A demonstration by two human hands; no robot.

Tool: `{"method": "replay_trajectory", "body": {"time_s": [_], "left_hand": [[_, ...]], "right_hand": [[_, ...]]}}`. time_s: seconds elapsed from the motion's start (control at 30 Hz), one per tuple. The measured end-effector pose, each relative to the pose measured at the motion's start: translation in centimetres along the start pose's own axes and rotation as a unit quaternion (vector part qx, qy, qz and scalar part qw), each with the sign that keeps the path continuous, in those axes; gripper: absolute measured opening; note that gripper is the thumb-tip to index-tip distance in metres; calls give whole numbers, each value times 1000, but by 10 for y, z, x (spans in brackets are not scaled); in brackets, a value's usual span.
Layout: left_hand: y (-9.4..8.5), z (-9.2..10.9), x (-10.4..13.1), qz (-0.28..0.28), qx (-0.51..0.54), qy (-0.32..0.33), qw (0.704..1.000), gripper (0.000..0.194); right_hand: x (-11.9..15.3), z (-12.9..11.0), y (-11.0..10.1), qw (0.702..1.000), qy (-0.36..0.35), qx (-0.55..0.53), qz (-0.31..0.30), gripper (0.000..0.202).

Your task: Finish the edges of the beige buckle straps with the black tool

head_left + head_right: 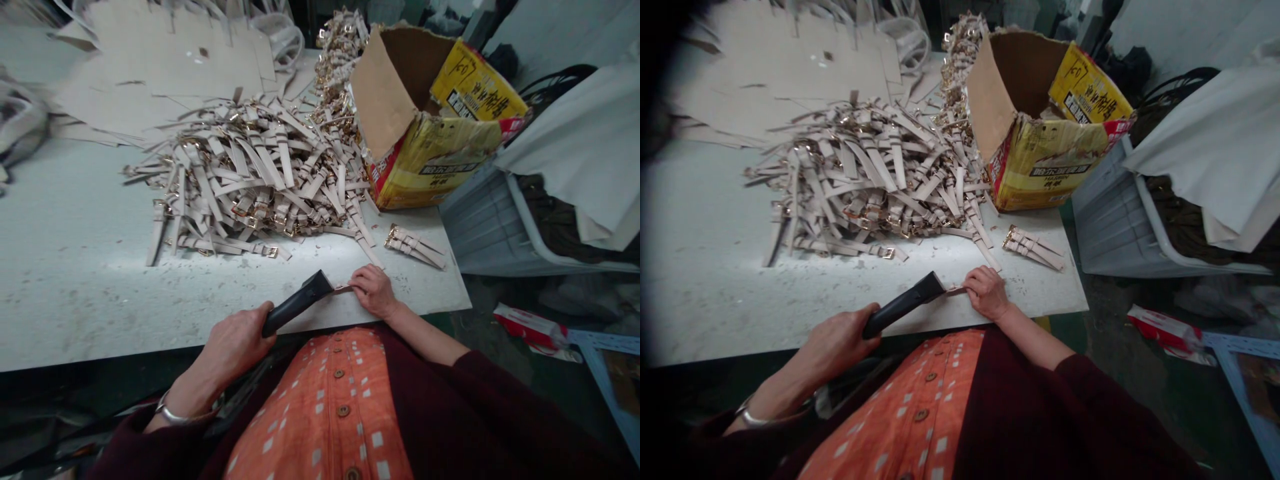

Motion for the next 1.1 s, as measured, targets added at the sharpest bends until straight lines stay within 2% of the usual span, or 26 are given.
{"method": "replay_trajectory", "body": {"time_s": [0.17, 0.37, 0.6, 0.8, 1.1], "left_hand": [[10, -5, 6, -10, 1, 14, 1000, 29], [20, -2, 3, -31, 10, 34, 999, 32], [15, 9, -4, -23, 11, 45, 999, 31], [18, 8, -4, -25, 26, 41, 998, 29], [18, 9, -4, -29, 31, 34, 999, 29]], "right_hand": [[8, -2, 0, 997, -64, -22, -23, 16], [7, -7, -6, 996, -32, -62, -54, 13], [-4, -9, -4, 995, -7, -75, -71, 11], [-11, -7, -3, 992, -23, -67, -109, 4], [-18, -12, -3, 984, -37, -9, -172, 6]]}}
Point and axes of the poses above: each hand's wrist, its own x-axis away from the middle knuckle, its own y-axis out of the palm, z = x × y, the point moved 1 cm from there along -x, towards the middle knuckle, and after that the axes turned 7 degrees about z, right-handed, at the moved point
